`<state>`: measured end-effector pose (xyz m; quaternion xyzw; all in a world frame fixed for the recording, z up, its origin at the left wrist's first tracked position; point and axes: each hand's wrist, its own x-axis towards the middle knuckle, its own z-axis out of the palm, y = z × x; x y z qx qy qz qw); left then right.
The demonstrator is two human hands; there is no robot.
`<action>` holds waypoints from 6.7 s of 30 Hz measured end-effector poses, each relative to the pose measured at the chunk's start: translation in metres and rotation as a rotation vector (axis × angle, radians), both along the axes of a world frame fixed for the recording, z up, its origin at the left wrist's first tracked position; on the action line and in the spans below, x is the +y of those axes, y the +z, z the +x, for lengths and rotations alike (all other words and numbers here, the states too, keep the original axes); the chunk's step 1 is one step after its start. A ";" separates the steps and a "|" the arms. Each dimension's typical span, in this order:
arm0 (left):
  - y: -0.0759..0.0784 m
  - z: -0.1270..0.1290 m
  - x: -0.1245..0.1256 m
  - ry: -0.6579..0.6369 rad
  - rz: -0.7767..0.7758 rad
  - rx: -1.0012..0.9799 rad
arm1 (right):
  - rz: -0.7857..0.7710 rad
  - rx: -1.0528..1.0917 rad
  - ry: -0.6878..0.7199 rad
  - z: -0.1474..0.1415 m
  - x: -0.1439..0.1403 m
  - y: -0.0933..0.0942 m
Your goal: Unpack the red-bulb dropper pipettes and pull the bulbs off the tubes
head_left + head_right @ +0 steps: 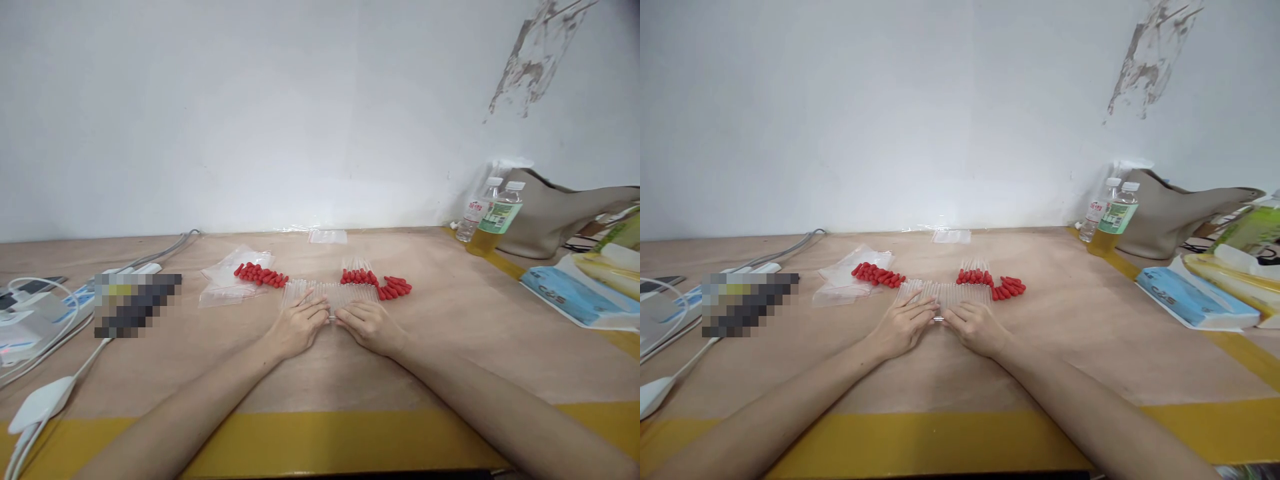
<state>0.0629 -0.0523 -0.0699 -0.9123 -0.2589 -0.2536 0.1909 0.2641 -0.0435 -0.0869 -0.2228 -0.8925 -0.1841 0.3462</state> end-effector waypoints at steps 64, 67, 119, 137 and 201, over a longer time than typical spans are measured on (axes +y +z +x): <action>0.003 -0.026 0.020 0.207 -0.371 -0.045 | -0.605 0.055 -0.783 0.056 0.068 0.044; 0.002 -0.026 0.020 0.217 -0.375 -0.046 | -0.636 0.002 -0.808 0.052 0.070 0.044; 0.012 0.001 -0.006 0.063 -0.106 -0.026 | 0.060 -0.034 -0.004 -0.002 -0.002 0.000; 0.007 -0.003 -0.010 0.074 -0.161 -0.061 | 0.219 -0.031 0.068 0.008 -0.007 0.009; -0.003 -0.010 0.021 0.180 -0.162 -0.220 | -0.739 0.407 -0.562 0.090 0.044 0.030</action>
